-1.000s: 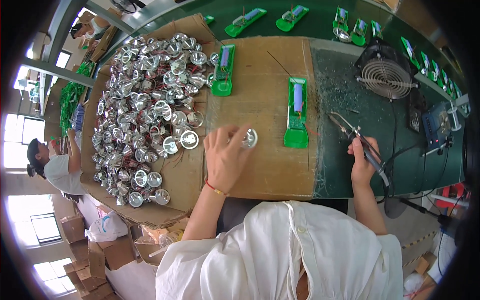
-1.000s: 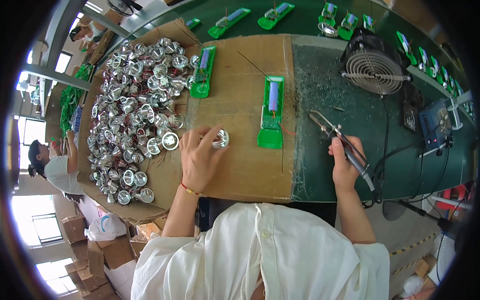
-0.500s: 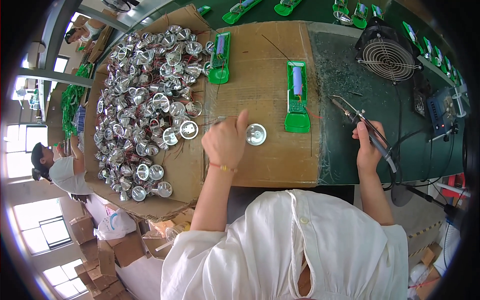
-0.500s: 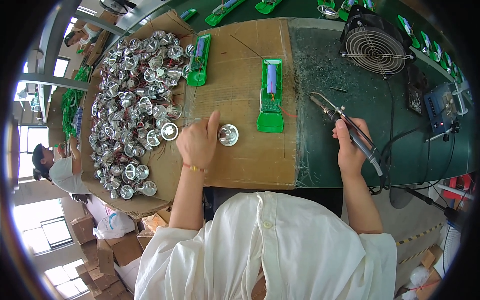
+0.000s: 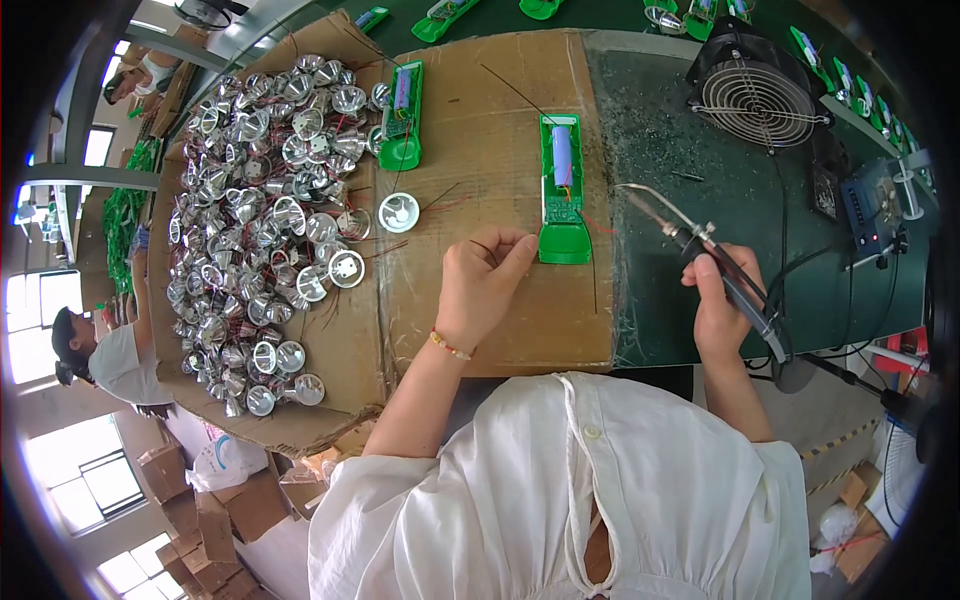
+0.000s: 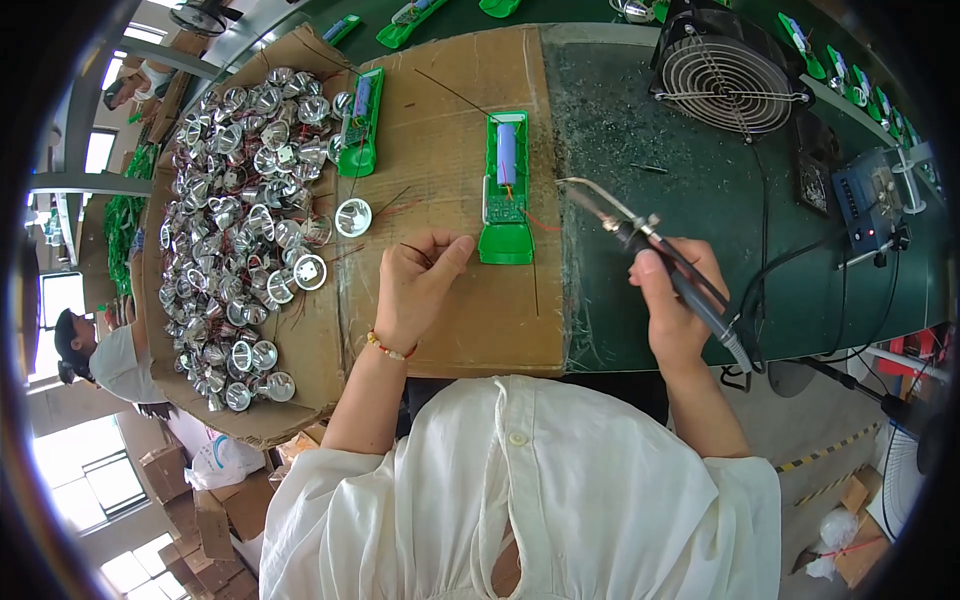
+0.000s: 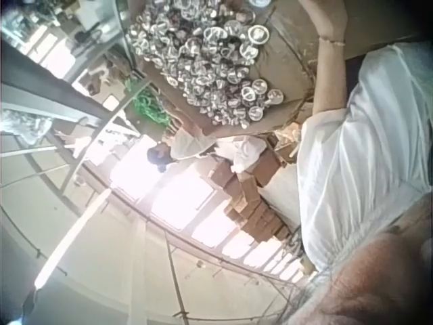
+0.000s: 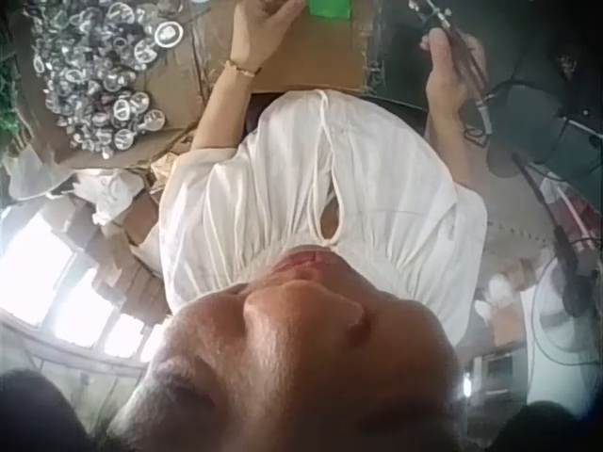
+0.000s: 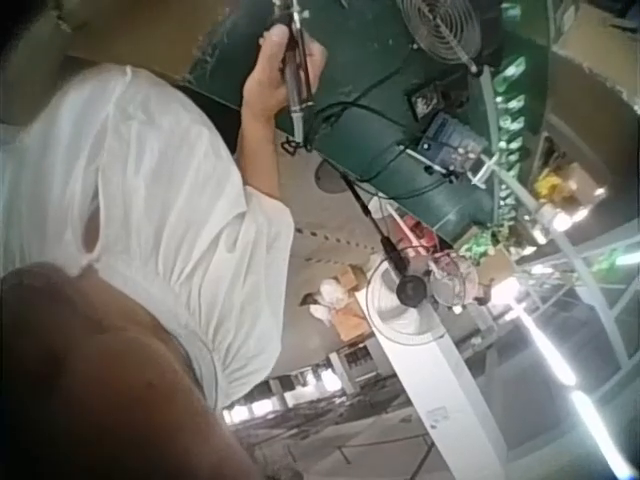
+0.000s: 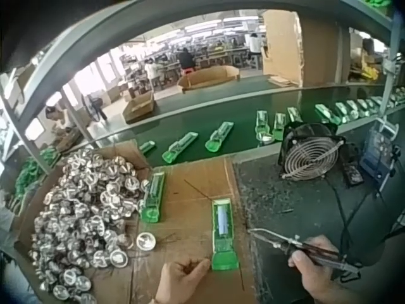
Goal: The person is soldering electrical components onto a circuit board for LED light assemblies at a factory workstation.
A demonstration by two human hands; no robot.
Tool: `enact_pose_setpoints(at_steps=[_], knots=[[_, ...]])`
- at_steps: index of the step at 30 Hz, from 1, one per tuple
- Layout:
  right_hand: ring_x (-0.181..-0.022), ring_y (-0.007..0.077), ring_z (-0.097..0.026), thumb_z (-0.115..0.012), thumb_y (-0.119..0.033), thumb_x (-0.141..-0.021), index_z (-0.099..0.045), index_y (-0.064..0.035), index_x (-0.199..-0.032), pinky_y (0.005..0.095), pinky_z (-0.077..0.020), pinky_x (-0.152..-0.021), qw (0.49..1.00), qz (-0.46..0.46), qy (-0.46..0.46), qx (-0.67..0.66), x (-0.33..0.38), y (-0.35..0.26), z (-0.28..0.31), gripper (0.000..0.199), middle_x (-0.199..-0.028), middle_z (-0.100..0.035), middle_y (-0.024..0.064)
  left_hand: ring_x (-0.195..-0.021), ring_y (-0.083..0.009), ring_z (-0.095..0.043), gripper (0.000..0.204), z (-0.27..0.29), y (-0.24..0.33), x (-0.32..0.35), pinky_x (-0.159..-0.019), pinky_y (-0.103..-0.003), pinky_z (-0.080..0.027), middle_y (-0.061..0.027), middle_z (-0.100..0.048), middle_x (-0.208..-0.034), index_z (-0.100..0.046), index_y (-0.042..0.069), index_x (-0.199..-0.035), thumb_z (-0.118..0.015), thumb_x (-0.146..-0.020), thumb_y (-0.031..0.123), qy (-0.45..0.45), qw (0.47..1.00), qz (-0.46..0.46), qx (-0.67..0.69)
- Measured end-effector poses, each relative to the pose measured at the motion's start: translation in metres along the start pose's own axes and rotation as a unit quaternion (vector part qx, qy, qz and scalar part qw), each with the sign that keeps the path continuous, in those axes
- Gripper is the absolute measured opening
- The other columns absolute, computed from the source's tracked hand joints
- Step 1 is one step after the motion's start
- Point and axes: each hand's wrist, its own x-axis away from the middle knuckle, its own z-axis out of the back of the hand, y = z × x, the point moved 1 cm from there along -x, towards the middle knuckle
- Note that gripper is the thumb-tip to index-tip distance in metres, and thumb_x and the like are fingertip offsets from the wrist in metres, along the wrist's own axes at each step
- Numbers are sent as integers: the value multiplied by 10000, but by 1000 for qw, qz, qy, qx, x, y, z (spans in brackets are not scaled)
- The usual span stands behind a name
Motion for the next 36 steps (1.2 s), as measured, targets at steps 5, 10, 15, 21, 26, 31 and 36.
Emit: enact_pose_setpoints(at_steps=[5,10,15,21,26,31,36], knots=[[-556,60,-522,-681,-69,-761,-576,8,-810,207,-418,-509,988,65,-120,69,11,-10,-19,139,-660,-592,51,-603,-85,-525,146,-15,-1,-4,-551,-230,-427,-39,-575,-734,-630,-16,-779,-648,-809,127,19,995,-82,-62],[-561,63,-513,-681,-89,-772,-560,29,-828,204,-411,-502,997,20,-59,37,12,4,-22,178,-658,-588,47,-642,-88,-517,124,-16,0,-8,-582,-230,-432,-46,-529,-804,-630,-15,-792,-660,-796,105,8,990,-107,-96],[-563,60,-515,-679,-94,-777,-556,26,-821,202,-410,-502,996,1,-72,43,12,4,-27,177,-650,-585,40,-646,-96,-520,101,-14,2,-10,-581,-228,-435,-48,-540,-802,-634,-5,-792,-665,-780,91,-3,988,-104,-112],[-574,67,-533,-657,-80,-794,-548,22,-823,198,-423,-512,996,-38,-75,25,13,2,-27,152,-650,-588,46,-603,-184,-554,85,-17,-2,-13,-547,-280,-436,-93,-562,-765,-639,6,-720,-661,-734,87,15,988,-127,-89],[-591,117,-577,-624,-37,-803,-525,40,-891,233,-488,-554,997,-58,-23,-49,14,-7,-25,153,-703,-597,97,-603,-187,-553,89,-16,0,-12,-546,-285,-434,-92,-563,-752,-636,7,-710,-661,-732,90,19,988,-116,-98],[-588,115,-574,-634,-45,-801,-529,39,-883,228,-483,-546,998,-50,-28,-35,17,-6,-21,157,-705,-594,92,-598,-183,-553,95,-16,-1,-14,-546,-288,-434,-92,-564,-747,-636,8,-704,-663,-729,96,15,987,-121,-102],[-581,109,-570,-645,-76,-804,-530,32,-865,223,-476,-536,998,-47,-27,-29,20,-6,-21,168,-683,-592,90,-611,-179,-567,100,-17,2,-13,-560,-286,-445,-89,-566,-749,-639,6,-700,-664,-730,99,16,989,-109,-97]])
